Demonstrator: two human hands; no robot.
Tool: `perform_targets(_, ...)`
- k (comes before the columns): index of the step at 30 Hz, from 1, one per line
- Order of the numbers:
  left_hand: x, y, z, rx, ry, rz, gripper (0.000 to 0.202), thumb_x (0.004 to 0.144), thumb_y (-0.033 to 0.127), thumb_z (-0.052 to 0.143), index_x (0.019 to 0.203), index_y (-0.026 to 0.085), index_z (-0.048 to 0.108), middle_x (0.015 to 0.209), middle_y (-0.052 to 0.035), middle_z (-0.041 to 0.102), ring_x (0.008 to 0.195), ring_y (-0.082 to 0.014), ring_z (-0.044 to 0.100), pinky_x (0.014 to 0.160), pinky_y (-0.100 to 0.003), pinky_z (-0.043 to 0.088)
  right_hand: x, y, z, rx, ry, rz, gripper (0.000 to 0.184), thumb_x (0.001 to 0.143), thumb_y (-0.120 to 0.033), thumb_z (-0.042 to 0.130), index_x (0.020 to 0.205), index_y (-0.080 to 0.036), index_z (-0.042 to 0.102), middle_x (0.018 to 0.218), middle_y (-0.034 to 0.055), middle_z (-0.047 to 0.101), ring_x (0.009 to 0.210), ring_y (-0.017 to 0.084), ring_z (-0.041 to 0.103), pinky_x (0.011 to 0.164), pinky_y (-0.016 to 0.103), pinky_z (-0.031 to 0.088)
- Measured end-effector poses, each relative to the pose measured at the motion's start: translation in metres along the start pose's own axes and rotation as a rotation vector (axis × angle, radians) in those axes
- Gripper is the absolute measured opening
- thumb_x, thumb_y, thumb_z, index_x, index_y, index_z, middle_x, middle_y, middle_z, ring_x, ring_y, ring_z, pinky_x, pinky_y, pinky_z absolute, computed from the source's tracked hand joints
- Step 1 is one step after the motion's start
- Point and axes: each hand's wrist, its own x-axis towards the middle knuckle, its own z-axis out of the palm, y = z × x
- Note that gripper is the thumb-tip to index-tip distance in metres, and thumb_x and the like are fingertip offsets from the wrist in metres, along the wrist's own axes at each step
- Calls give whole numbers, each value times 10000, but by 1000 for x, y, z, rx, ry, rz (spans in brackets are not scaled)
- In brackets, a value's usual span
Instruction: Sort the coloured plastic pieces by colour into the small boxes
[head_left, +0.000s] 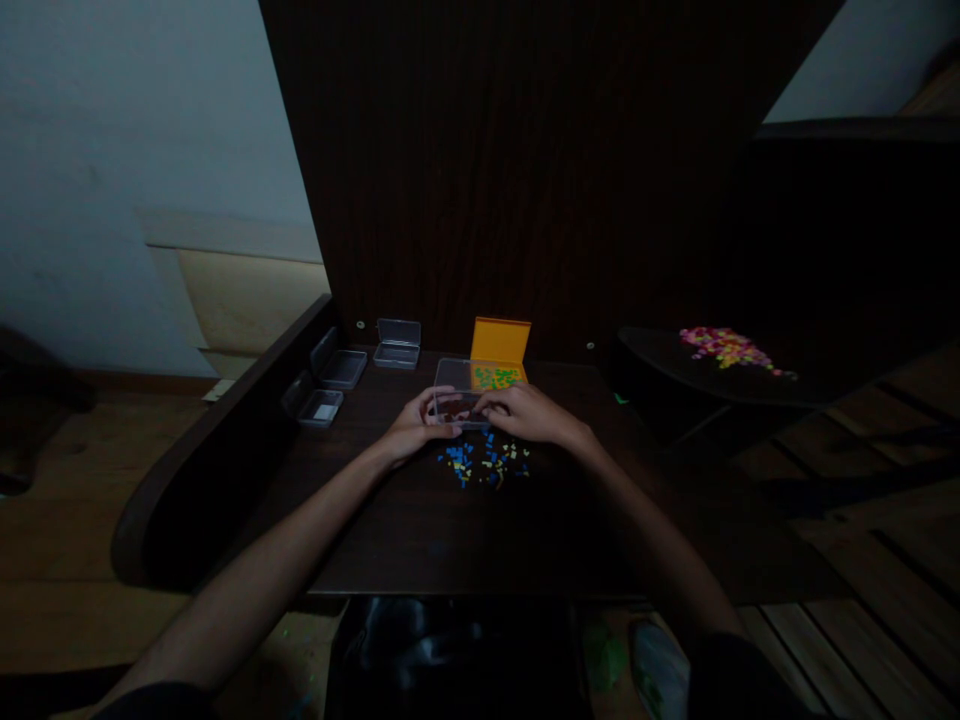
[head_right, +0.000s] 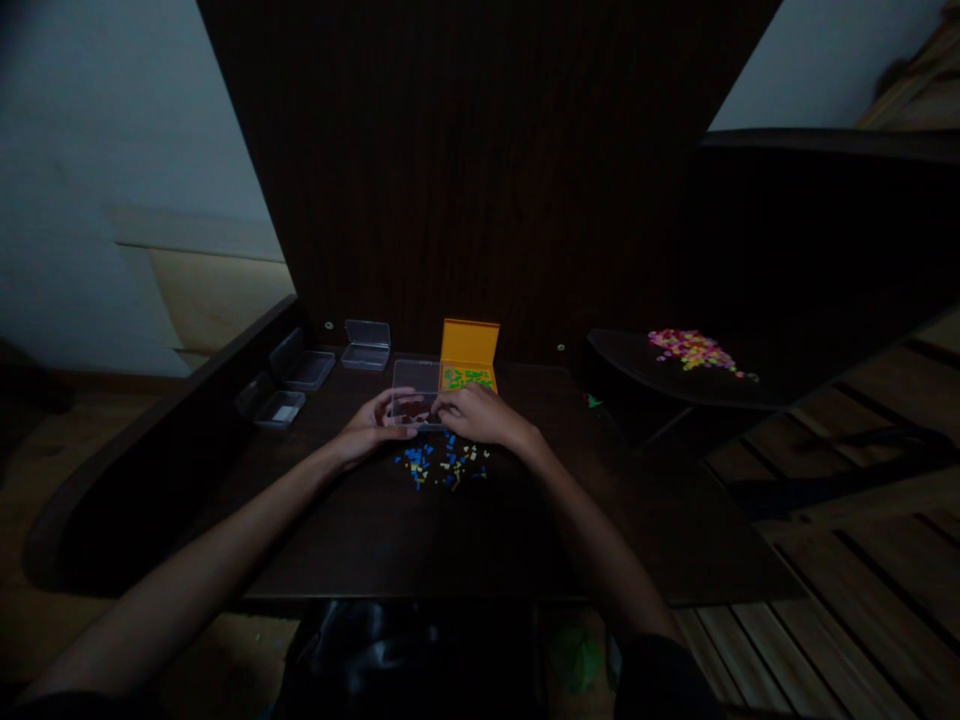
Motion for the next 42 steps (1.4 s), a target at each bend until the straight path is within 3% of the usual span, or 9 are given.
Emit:
perform_targets(3, 0, 0, 0, 21, 23, 3, 677, 506, 32, 850, 1113, 177, 585, 1301, -118, 596, 1033, -237, 676, 1034, -497, 456, -6, -5, 4, 90, -32, -51, 190, 853, -197, 568, 944, -152, 729, 625, -27, 588, 554, 85, 461, 589, 217, 315)
perform_targets(6, 0, 1, 0, 31, 34, 8, 681, 514, 44, 848, 1125, 178, 576, 1307, -120, 589, 1024, -235, 680, 1018, -493, 471, -14, -11, 11, 103, -145, -85, 156, 836, -232, 609, 903, -166, 734, 596, -39, 579, 539, 79, 472, 596, 218, 325)
perform_targets(13, -1, 4, 2, 24, 43, -5, 694, 501, 46, 857, 1121, 174, 571, 1315, -126, 583, 998, -229, 688, 1002, -491, 486, -31, -16, 36, 34, -273, -96, 199, 865, -336, 616, 989, -227, 728, 791, 2, 698, 712, 141, 600, 656, 247, 379)
perform_targets(18, -1, 4, 2, 10, 35, 8, 694, 499, 48, 860, 1117, 178, 573, 1307, -119, 588, 990, -222, 691, 1013, -485, 477, -36, -19, 50, 19, -274, -69, 199, 900, -318, 566, 1000, -239, 718, 857, 14, 718, 770, 161, 621, 662, 258, 385)
perform_targets(22, -1, 2, 1, 22, 13, 24, 685, 517, 54, 856, 1129, 184, 575, 1300, -114, 591, 1005, -227, 688, 1025, -499, 462, -34, -20, 41, 46, -221, -90, 192, 910, -280, 548, 970, -220, 721, 799, 11, 708, 689, 129, 597, 642, 237, 363)
perform_targets(29, 0, -2, 1, 8, -23, 14, 684, 511, 35, 850, 1120, 184, 578, 1311, -116, 585, 1016, -231, 685, 1018, -487, 474, -14, -7, 8, 63, 64, 23, 174, 881, -247, 598, 967, -167, 725, 659, -14, 610, 587, 93, 492, 606, 213, 317)
perform_targets(42, -1, -1, 3, -8, -81, 23, 670, 532, 45, 845, 1131, 188, 579, 1304, -110, 592, 1014, -219, 684, 1021, -467, 474, 10, -1, 7, -46, 14, 134, 189, 843, -179, 590, 954, -188, 743, 699, 6, 624, 627, 115, 503, 612, 233, 300)
